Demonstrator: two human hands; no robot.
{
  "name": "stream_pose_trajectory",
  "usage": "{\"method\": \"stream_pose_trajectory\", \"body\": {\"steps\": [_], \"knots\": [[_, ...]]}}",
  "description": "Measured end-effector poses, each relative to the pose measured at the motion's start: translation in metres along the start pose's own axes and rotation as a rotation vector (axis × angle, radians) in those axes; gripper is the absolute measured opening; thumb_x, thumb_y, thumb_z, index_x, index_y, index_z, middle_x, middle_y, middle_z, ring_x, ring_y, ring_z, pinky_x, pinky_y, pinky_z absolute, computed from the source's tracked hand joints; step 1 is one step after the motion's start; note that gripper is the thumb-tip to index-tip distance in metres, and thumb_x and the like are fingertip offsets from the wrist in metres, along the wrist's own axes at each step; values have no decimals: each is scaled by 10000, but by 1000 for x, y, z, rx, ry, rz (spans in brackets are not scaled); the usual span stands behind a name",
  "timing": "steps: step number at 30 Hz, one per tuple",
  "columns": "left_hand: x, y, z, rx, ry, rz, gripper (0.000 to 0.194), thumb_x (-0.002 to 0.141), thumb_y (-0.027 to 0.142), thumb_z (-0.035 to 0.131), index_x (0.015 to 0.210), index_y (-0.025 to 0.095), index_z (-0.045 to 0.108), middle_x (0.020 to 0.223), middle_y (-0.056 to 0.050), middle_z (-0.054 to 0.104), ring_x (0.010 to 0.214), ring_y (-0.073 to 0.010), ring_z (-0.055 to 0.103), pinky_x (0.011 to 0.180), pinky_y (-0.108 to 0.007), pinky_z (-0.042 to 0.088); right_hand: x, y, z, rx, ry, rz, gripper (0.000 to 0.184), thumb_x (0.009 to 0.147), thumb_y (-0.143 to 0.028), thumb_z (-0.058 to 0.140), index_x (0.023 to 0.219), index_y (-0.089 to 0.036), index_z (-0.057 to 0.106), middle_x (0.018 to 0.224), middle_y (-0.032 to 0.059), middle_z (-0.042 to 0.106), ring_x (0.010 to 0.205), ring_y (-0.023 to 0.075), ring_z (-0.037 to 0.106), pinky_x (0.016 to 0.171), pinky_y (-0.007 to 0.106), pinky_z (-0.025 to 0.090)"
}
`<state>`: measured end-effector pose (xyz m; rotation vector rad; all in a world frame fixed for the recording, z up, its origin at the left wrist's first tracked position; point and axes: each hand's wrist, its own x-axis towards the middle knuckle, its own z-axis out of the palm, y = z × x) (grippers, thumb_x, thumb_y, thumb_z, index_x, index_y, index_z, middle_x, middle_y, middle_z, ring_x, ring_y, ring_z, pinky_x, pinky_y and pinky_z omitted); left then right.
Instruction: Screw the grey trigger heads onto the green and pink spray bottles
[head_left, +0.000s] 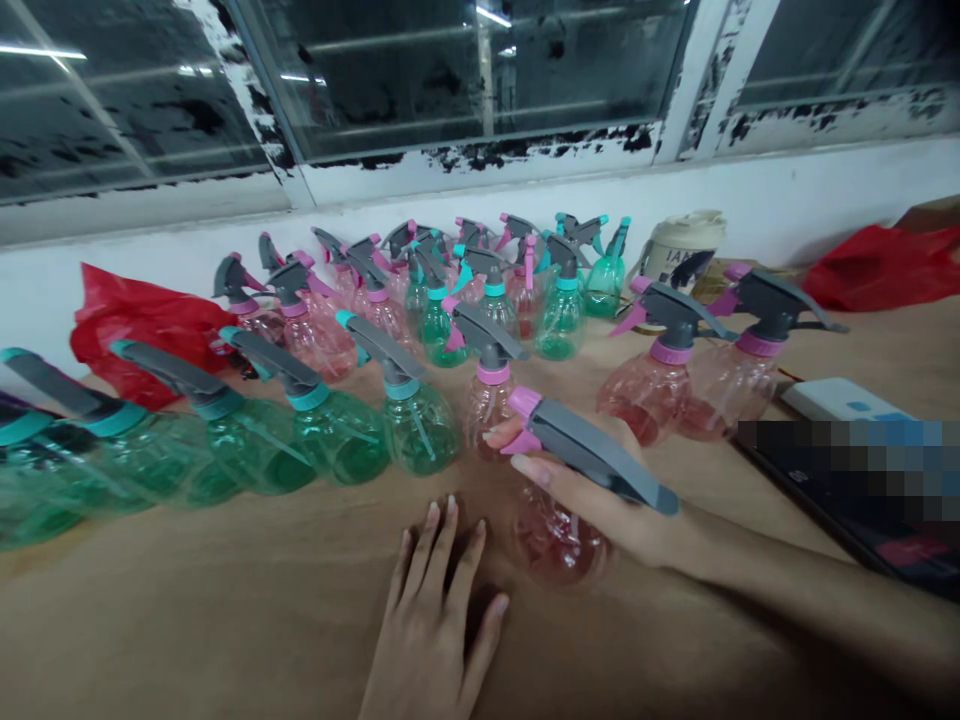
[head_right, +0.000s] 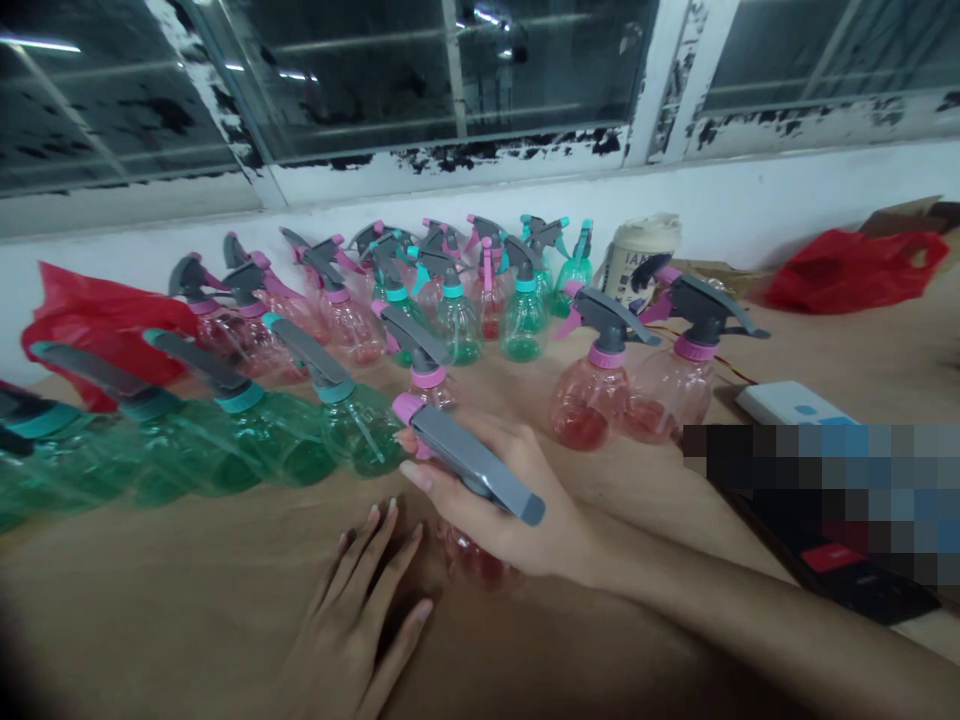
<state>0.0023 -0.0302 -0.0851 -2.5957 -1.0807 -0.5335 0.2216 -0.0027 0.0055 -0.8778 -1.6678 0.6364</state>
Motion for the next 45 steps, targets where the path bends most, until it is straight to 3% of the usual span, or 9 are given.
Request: {"method": "stream_pose_trajectory", "body": {"steps": [13,24,30,34,45], "knots": [[0,1,0,-16,3,-19,461,948,268,449,1382,116,425,1479,-165,386,1364,-315,341,1037,-519,389,-2,2,0,-15,-46,58,27,870,-249,593,865,-233,614,770,-23,614,716,144,596,672,289,482],[0,0,1,-17,7,-16,472,943,274,457,1387,116,421,1476,-165,393,1357,-321,353,1030,-522,395,-1,-2,3,-67,16,83,256,876,-295,580,655,-217,476,593,-65,460,525,89,450,499,247,367],[-2,0,2,-44,15,-19,498,942,289,457,1403,109,401,1484,-162,380,1364,-321,340,1051,-517,371,0,-1,3,-35,10,53,45,867,-258,587,853,-226,615,797,-10,645,728,146,617,681,286,496],[0,0,1,-18,6,-17,482,942,275,457,1394,112,413,1489,-169,368,1361,-322,345,1030,-525,395,-3,-2,4,-23,46,89,100,859,-257,596,940,-232,649,860,6,689,808,166,653,727,297,518],[-1,1,1,-27,-6,-20,485,946,265,449,1403,115,395,1483,-162,381,1365,-314,340,1038,-528,387,-3,-2,4,-25,59,48,35,851,-211,605,865,-240,617,839,-23,666,754,139,641,708,288,508]]}}
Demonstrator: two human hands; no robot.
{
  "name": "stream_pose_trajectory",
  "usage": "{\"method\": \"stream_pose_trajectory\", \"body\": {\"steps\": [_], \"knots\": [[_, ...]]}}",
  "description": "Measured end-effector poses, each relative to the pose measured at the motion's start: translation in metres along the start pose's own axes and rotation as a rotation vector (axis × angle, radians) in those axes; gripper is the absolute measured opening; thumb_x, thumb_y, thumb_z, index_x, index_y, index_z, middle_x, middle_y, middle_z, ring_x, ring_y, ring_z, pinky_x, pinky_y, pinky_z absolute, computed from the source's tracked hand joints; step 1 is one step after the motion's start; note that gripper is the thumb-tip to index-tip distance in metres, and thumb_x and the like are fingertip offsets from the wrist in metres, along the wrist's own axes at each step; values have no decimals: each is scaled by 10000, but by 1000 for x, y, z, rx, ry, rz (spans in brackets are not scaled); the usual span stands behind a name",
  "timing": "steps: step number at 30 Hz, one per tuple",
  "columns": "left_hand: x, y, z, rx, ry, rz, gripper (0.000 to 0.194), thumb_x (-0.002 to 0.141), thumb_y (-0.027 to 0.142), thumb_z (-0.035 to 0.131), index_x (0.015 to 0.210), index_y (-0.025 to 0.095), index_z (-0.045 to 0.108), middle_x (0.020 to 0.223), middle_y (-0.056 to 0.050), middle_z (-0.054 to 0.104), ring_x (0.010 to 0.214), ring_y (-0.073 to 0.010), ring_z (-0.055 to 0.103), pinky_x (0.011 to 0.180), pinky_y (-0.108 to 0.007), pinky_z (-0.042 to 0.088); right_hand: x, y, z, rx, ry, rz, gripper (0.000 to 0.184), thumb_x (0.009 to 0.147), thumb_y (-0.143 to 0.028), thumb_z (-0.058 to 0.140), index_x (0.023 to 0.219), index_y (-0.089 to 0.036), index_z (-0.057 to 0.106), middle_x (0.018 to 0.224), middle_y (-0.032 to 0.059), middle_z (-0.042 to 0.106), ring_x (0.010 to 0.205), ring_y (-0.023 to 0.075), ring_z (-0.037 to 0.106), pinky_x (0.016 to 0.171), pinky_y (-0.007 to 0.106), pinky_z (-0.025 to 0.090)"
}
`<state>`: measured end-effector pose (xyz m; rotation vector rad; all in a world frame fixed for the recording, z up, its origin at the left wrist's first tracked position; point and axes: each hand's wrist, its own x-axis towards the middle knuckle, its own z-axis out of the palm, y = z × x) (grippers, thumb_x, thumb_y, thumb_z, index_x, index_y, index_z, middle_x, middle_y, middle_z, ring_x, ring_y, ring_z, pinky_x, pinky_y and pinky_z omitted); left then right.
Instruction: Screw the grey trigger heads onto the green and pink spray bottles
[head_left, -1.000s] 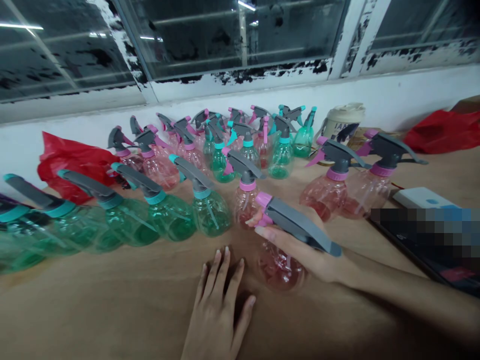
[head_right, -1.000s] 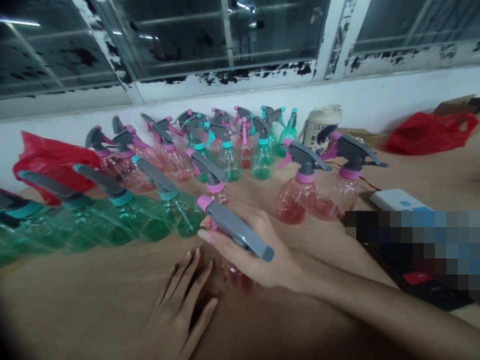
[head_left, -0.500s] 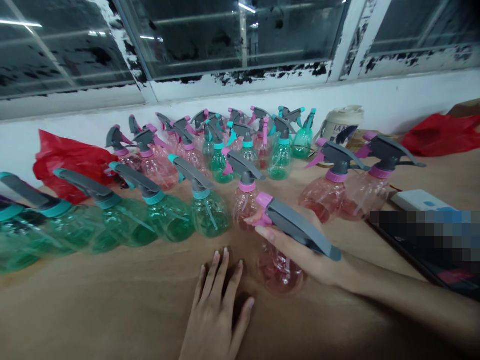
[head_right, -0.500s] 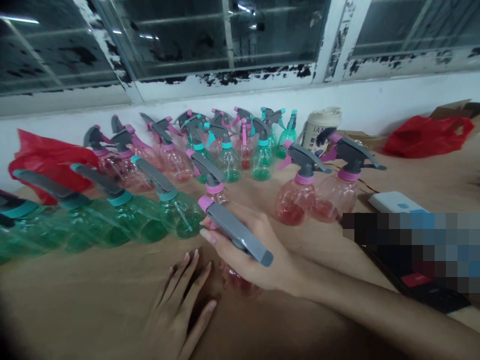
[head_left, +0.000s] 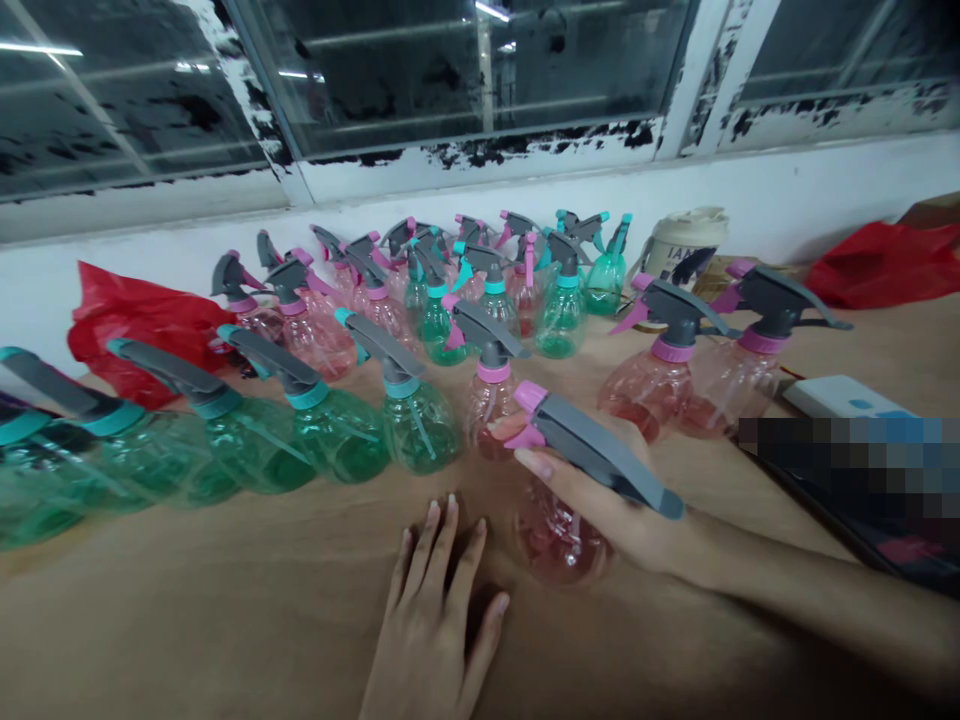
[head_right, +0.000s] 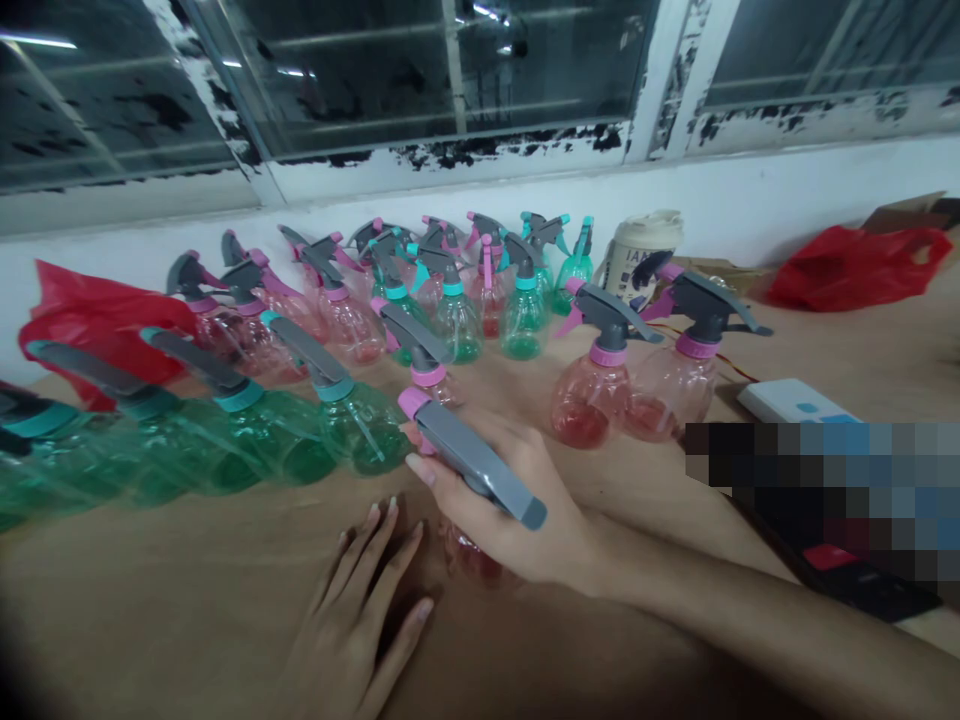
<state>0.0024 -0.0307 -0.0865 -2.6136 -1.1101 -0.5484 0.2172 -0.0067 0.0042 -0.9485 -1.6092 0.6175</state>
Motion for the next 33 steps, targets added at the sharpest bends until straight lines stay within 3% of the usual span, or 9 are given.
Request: {"method": "stream_pose_trajectory", "body": {"steps": [6,13,23,28,33], "knots": [[0,0,0,22,23,4,478,943,268,457,1392,113,407,1474,-166,394,1362,-312,346,1034,-516,394,0,0,0,-5,1,-15,49,849,-196,606,825,-239,606,833,-28,666,744,136,647,703,284,517],[0,0,-1,8,12,-2,477,950,282,450,1396,120,406,1489,-160,373,1367,-315,335,1043,-519,380,-1,3,-4,5,-59,-16,142,854,-224,620,995,-217,625,959,9,689,861,156,664,782,293,528],[0,1,0,8,16,14,473,955,257,436,1397,92,402,1481,-177,377,1361,-327,343,1026,-534,396,1,5,-5,62,-91,-6,193,848,-243,625,1039,-219,638,1023,29,697,848,162,675,755,300,544],[1,0,-1,19,21,16,459,950,274,444,1375,101,434,1474,-180,387,1352,-331,359,1004,-535,417,2,5,-5,35,-99,43,95,871,-293,605,916,-211,625,772,-16,645,652,128,610,622,278,495],[1,-1,0,18,19,8,468,949,287,448,1386,122,419,1478,-159,391,1362,-309,346,1034,-513,392,2,-1,-6,1,-102,75,183,894,-337,565,772,-201,570,612,-49,552,548,96,525,516,236,419]]}}
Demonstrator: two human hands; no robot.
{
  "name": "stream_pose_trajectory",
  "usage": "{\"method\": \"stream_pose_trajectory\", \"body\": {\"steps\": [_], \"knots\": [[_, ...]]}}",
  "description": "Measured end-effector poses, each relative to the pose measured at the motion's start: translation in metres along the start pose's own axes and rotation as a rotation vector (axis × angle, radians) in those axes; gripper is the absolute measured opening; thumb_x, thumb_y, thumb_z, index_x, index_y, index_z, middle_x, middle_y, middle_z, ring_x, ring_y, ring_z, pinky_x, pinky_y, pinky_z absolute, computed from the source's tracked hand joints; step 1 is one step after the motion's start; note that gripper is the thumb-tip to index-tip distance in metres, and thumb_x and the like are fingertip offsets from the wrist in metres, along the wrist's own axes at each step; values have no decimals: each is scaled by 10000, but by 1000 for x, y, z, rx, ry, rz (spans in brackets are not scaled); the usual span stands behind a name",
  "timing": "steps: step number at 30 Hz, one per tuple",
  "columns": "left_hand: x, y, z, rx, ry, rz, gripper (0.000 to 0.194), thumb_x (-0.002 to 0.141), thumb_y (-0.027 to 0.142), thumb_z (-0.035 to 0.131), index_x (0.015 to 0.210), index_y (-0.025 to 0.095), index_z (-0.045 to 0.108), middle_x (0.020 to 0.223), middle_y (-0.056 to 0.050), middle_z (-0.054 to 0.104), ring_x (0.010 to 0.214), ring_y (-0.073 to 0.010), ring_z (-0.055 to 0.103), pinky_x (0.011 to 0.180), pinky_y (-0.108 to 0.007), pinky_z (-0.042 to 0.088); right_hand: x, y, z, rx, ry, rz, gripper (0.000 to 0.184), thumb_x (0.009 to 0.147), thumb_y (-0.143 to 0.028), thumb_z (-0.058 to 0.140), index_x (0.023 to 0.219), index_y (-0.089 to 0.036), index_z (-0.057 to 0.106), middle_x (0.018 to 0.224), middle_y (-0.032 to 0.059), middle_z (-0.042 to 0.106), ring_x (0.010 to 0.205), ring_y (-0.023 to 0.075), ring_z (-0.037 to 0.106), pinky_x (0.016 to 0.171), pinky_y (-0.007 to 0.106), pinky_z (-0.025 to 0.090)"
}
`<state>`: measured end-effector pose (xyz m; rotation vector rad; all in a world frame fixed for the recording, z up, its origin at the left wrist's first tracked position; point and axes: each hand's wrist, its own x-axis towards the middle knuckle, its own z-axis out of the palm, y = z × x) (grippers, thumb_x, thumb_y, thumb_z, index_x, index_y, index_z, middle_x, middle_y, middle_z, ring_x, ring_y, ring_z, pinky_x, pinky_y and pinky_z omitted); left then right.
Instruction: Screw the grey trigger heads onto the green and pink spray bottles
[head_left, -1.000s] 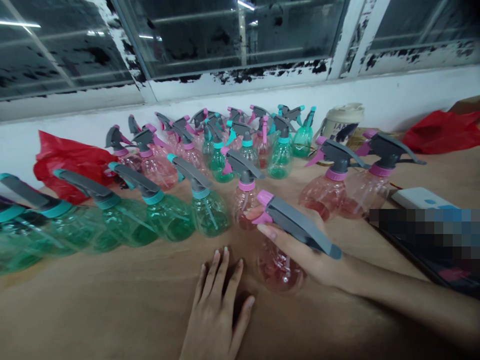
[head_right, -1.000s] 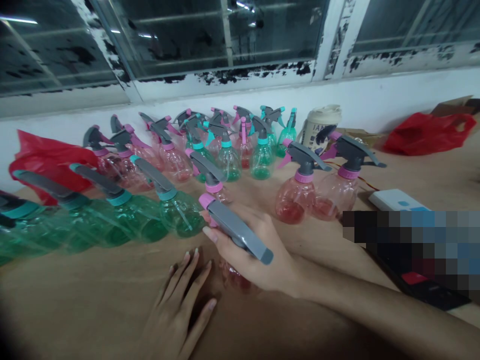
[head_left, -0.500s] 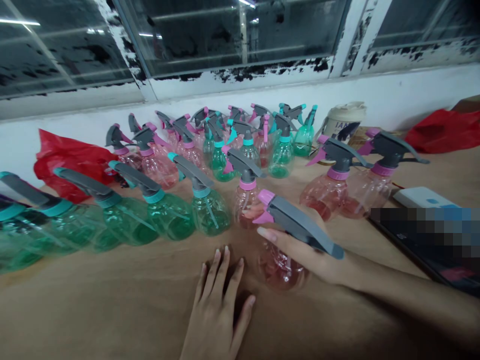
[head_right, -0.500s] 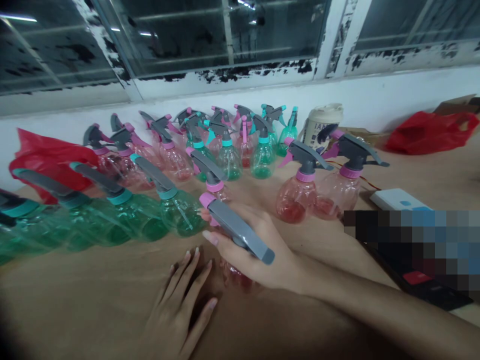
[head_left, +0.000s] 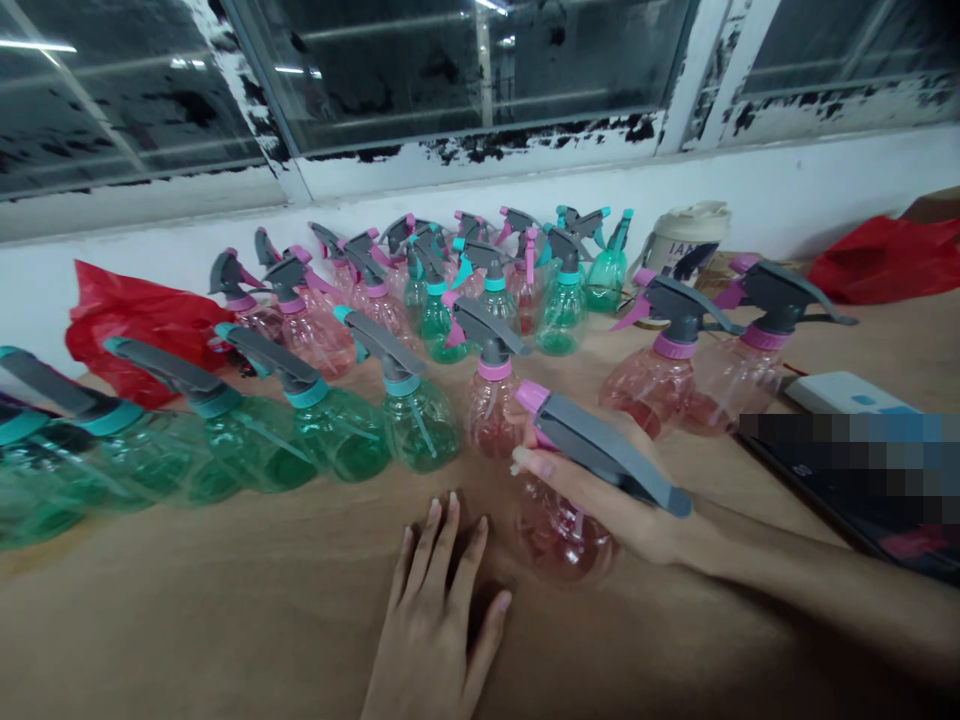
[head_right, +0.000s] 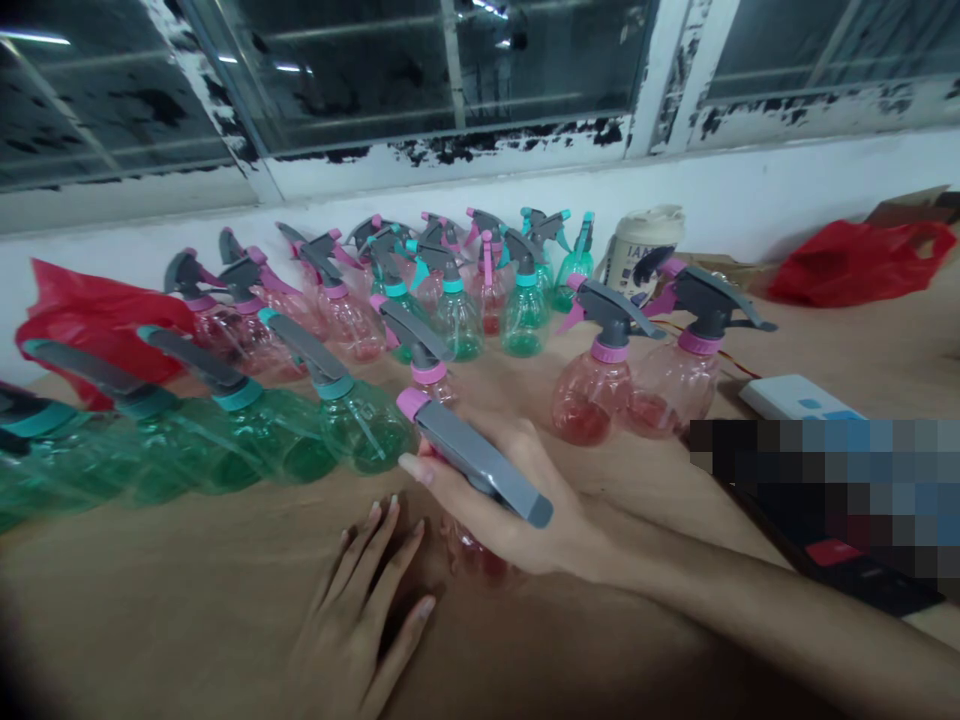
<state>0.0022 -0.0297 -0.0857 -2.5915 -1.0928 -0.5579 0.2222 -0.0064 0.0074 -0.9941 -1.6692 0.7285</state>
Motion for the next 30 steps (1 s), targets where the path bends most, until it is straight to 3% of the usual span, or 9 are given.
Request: {"method": "stream_pose_trajectory", "body": {"steps": [3,7,14,18,23,30], "knots": [[0,0,0,10,-5,7,472,951,289,442,1388,114,413,1475,-168,392,1364,-314,343,1025,-518,399,-1,-2,-1,-36,-17,-3,220,898,-335,553,727,-196,548,627,-36,571,568,102,550,509,234,413],[0,0,-2,20,-16,10,489,956,289,422,1405,98,381,1475,-177,390,1364,-313,342,1021,-516,407,-2,-1,0,-1,-68,-17,166,901,-332,550,817,-198,600,645,-33,598,566,109,584,544,243,455],[0,0,-1,-4,-25,1,499,955,287,426,1413,96,371,1483,-179,375,1371,-323,325,1020,-534,403,-5,1,4,10,21,-15,150,854,-279,603,963,-185,645,722,-9,645,584,128,606,575,268,497],[-1,1,-2,-41,-38,-21,505,953,286,432,1426,123,362,1495,-151,366,1370,-309,331,1054,-522,367,-4,0,5,5,55,-44,97,844,-240,600,916,-187,637,748,-5,648,650,137,628,641,281,502],[1,1,-3,-27,-29,-8,488,956,279,424,1411,108,384,1485,-165,377,1364,-321,339,1037,-526,387,-3,-2,4,-35,68,-76,90,851,-245,594,768,-211,582,672,-36,572,601,113,559,581,260,455],[0,1,-2,-32,-38,-17,492,958,278,424,1420,117,368,1489,-164,370,1371,-314,327,1036,-528,390,-4,-1,4,-37,48,-66,101,870,-268,580,783,-215,582,691,-31,566,621,117,550,599,274,446]]}}
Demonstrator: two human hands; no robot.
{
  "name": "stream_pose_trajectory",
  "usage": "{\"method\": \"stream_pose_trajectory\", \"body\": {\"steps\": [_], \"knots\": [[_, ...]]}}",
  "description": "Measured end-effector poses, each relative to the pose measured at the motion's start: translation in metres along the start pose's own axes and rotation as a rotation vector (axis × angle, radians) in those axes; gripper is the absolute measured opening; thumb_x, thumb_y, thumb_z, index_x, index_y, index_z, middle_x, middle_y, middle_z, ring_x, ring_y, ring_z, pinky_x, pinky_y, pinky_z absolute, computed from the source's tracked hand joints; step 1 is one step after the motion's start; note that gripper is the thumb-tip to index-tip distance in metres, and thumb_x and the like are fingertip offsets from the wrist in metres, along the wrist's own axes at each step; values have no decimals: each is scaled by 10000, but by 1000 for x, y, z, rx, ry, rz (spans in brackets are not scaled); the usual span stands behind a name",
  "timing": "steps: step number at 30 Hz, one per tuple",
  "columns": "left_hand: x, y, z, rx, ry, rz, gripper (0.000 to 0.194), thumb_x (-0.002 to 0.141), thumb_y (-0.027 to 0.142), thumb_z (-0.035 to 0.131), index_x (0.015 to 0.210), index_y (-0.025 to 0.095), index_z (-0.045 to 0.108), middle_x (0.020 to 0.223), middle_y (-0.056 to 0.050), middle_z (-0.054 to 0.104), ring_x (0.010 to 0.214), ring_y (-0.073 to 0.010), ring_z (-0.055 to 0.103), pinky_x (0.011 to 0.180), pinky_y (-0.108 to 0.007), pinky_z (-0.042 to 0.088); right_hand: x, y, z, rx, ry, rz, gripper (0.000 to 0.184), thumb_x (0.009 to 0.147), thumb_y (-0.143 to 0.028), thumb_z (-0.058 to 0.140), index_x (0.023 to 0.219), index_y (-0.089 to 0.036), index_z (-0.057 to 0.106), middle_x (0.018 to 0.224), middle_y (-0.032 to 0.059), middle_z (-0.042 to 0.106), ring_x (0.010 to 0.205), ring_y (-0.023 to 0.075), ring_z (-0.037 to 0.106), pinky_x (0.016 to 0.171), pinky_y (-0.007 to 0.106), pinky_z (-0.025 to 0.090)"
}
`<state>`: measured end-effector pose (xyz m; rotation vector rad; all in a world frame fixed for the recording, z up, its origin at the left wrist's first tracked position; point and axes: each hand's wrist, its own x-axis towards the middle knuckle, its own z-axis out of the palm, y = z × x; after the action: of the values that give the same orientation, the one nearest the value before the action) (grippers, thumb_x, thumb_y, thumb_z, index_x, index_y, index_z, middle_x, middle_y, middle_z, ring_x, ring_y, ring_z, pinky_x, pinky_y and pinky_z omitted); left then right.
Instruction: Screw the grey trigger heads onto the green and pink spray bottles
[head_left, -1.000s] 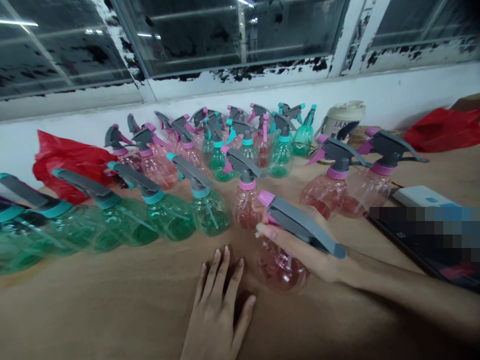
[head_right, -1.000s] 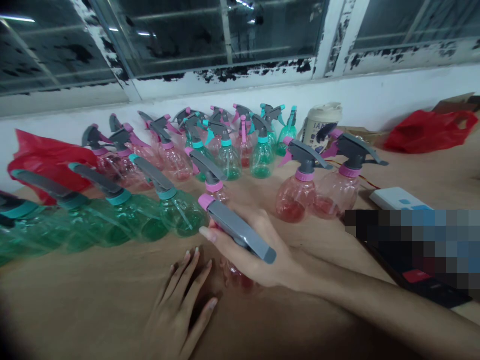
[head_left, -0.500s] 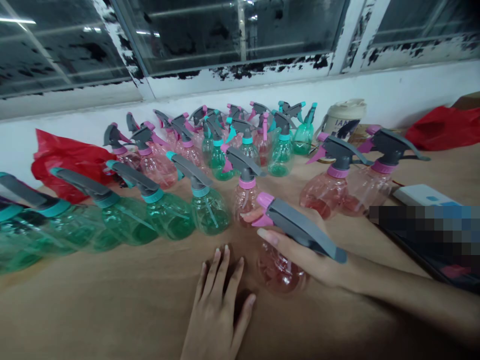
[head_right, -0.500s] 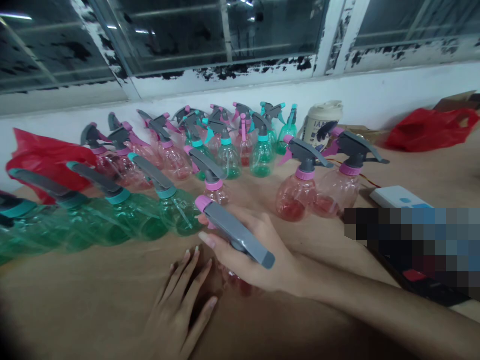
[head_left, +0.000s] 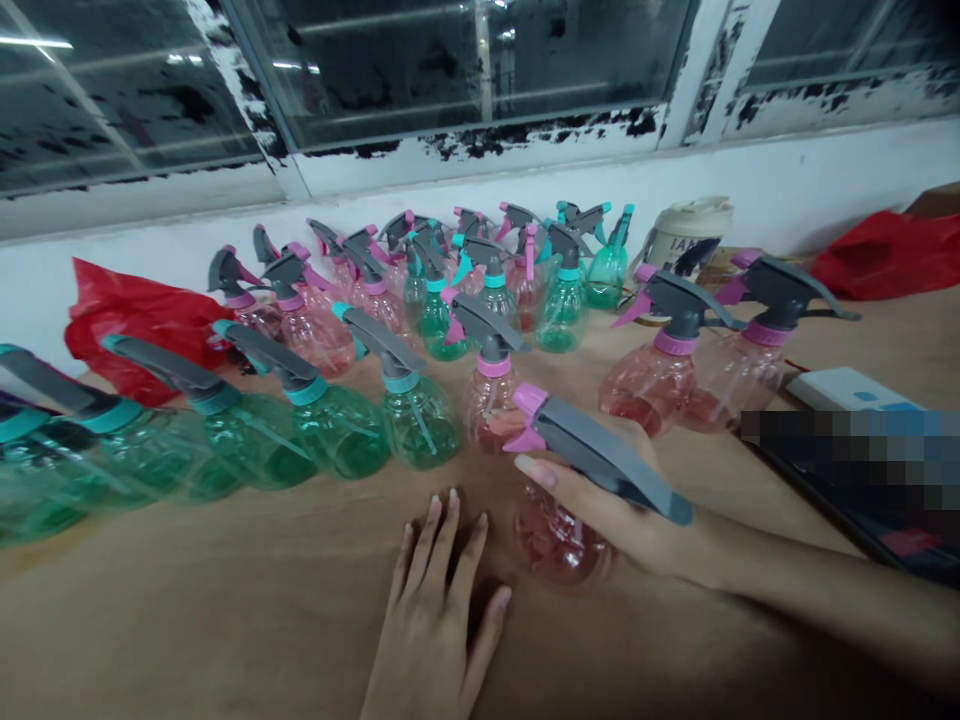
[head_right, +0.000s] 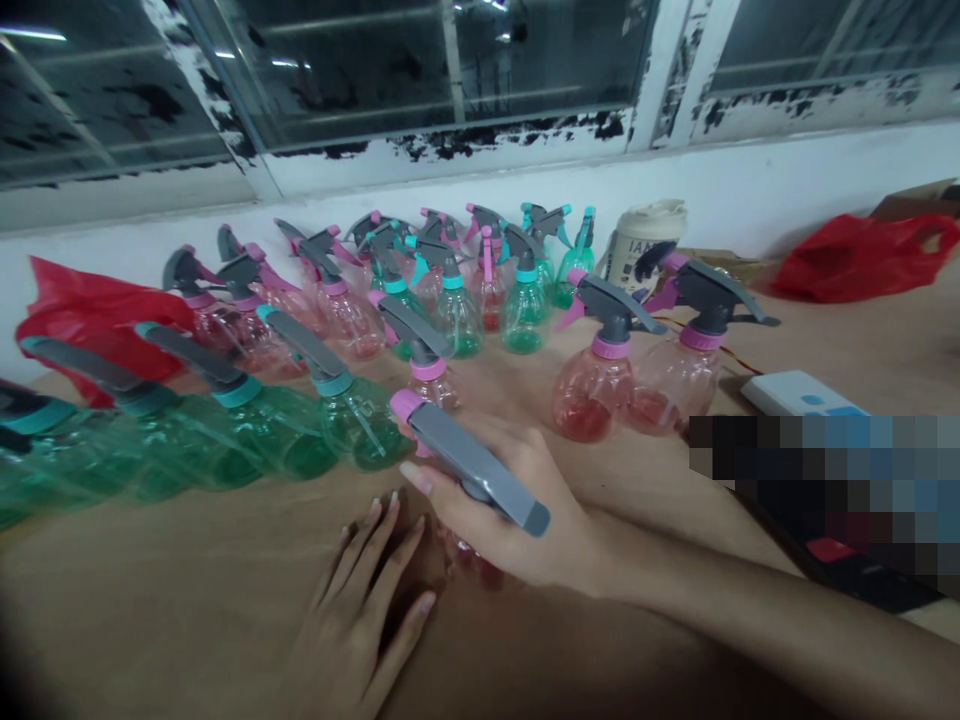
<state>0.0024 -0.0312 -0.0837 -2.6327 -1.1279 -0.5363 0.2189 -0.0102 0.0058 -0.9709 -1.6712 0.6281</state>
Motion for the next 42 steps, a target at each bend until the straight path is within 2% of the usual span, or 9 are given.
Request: {"method": "stream_pose_trajectory", "body": {"steps": [12,16,19,24,30,33,36,39,42], "knots": [[1,1,-1,44,7,20,468,957,281,430,1387,99,410,1482,-187,373,1371,-328,321,1000,-527,428,-2,1,0,-28,17,11,186,864,-279,597,702,-220,527,630,-48,501,570,112,509,551,272,402],[1,1,-1,24,9,12,465,958,277,420,1385,94,415,1485,-181,370,1369,-325,327,1015,-528,412,-2,2,0,-22,-9,-4,58,862,-286,609,850,-229,612,727,-25,616,657,136,591,623,281,462],[1,1,0,10,8,6,469,951,278,439,1384,98,420,1478,-178,383,1365,-328,336,1024,-528,402,-2,3,-1,6,-46,-2,110,871,-289,600,957,-232,638,813,-3,670,713,151,634,665,293,497],[1,1,-1,20,6,8,466,955,277,423,1386,100,417,1478,-184,381,1364,-329,337,1012,-529,415,1,0,-4,7,-98,17,108,889,-302,570,877,-214,631,685,-18,644,646,147,623,614,290,491],[1,1,-3,22,14,13,468,955,265,419,1391,95,404,1481,-188,372,1371,-328,322,1015,-527,412,6,-4,-7,5,-123,12,209,877,-273,575,687,-205,520,576,-64,511,509,85,493,482,230,399],[1,1,-2,25,16,15,465,956,269,424,1387,94,408,1475,-193,380,1365,-331,333,1004,-534,423,8,-4,-7,25,-157,20,156,874,-247,575,724,-213,554,584,-60,537,529,95,528,522,237,442],[0,1,1,16,12,2,462,958,276,425,1388,107,411,1480,-182,377,1369,-328,326,1018,-539,406,7,-2,-6,37,-106,11,63,853,-287,612,822,-232,616,692,-27,625,625,134,601,608,278,501],[1,2,1,9,2,-6,468,962,278,419,1398,110,398,1485,-176,372,1373,-321,320,1033,-535,390,5,3,-3,43,-16,-12,122,825,-333,649,905,-241,637,842,7,671,731,167,635,673,306,521],[1,2,1,18,5,14,476,965,285,413,1400,93,392,1480,-188,375,1371,-328,321,1024,-535,401,3,7,-1,7,-14,-16,114,841,-358,630,853,-245,627,744,-7,629,642,153,590,607,294,498]]}}
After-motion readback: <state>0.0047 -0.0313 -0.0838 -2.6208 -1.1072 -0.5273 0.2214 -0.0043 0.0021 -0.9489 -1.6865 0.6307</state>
